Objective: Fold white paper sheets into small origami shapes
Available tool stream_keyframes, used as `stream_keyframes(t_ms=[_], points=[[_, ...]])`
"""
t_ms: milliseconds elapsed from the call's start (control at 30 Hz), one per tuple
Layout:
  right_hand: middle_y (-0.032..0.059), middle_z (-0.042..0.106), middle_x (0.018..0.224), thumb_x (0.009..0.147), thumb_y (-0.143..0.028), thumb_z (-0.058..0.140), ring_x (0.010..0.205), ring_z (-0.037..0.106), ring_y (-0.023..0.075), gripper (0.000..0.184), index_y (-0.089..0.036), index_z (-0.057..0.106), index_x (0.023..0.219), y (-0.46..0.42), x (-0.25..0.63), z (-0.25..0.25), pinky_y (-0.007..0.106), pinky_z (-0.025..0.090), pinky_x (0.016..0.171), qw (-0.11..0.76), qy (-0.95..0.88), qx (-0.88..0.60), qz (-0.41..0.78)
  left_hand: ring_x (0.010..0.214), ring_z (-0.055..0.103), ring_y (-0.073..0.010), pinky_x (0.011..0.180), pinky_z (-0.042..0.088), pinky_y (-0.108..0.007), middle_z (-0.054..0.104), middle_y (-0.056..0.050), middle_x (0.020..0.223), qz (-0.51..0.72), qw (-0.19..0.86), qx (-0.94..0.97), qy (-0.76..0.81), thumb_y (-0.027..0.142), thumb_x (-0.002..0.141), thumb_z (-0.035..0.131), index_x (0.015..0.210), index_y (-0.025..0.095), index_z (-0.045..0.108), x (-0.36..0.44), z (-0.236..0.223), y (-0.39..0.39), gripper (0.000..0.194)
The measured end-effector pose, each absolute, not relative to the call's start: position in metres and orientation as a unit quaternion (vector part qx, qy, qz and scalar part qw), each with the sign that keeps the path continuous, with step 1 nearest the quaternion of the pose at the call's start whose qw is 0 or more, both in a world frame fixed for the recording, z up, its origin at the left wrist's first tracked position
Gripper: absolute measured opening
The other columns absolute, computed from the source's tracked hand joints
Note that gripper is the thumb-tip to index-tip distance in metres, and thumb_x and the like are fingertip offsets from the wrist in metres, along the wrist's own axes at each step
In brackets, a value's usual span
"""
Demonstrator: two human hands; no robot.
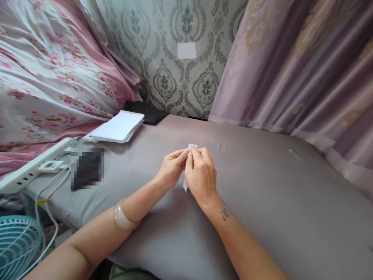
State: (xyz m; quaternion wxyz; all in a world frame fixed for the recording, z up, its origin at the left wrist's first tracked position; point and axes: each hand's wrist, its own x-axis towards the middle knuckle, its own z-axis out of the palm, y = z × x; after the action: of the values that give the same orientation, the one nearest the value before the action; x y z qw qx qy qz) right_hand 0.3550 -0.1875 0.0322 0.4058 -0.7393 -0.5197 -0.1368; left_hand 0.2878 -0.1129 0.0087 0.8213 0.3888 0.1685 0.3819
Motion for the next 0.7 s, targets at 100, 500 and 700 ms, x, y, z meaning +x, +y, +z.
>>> stream_keyframes(t_ms=[100, 500, 700], points=[[0.0080, 0.061, 0.094, 0.090, -0.031, 0.047, 0.085, 0.058, 0.0198, 0.031, -0.020, 0.068, 0.109, -0.188, 0.359, 0.037, 0.033, 0.049, 0.071, 0.419, -0.500, -0.747, -0.128, 0.072, 0.064, -0.0142, 0.075, 0.047, -0.028, 0.072, -0.008, 0.079, 0.378, 0.818, 0.401, 0.165, 0.036, 0.070, 0.076, 0.090, 0.013, 0.075, 0.287, 0.009, -0.114, 0.030], [0.0052, 0.067, 0.099, 0.087, -0.029, 0.053, 0.090, 0.060, 0.0203, 0.024, -0.022, 0.070, 0.104, -0.193, 0.374, 0.050, 0.033, 0.048, 0.072, 0.419, -0.518, -0.744, -0.043, 0.073, 0.062, -0.0133, 0.075, 0.046, -0.027, 0.072, -0.007, 0.084, 0.393, 0.794, 0.424, 0.186, 0.038, 0.071, 0.075, 0.091, 0.016, 0.076, 0.288, 0.009, -0.117, 0.030], [0.0056, 0.068, 0.096, 0.087, -0.029, 0.054, 0.088, 0.060, 0.0207, 0.022, -0.021, 0.070, 0.100, -0.192, 0.367, 0.050, 0.033, 0.048, 0.075, 0.417, -0.512, -0.747, -0.076, 0.078, 0.063, -0.0141, 0.078, 0.047, -0.028, 0.073, -0.008, 0.087, 0.393, 0.793, 0.438, 0.161, 0.038, 0.074, 0.072, 0.094, 0.017, 0.075, 0.288, 0.011, -0.118, 0.029]])
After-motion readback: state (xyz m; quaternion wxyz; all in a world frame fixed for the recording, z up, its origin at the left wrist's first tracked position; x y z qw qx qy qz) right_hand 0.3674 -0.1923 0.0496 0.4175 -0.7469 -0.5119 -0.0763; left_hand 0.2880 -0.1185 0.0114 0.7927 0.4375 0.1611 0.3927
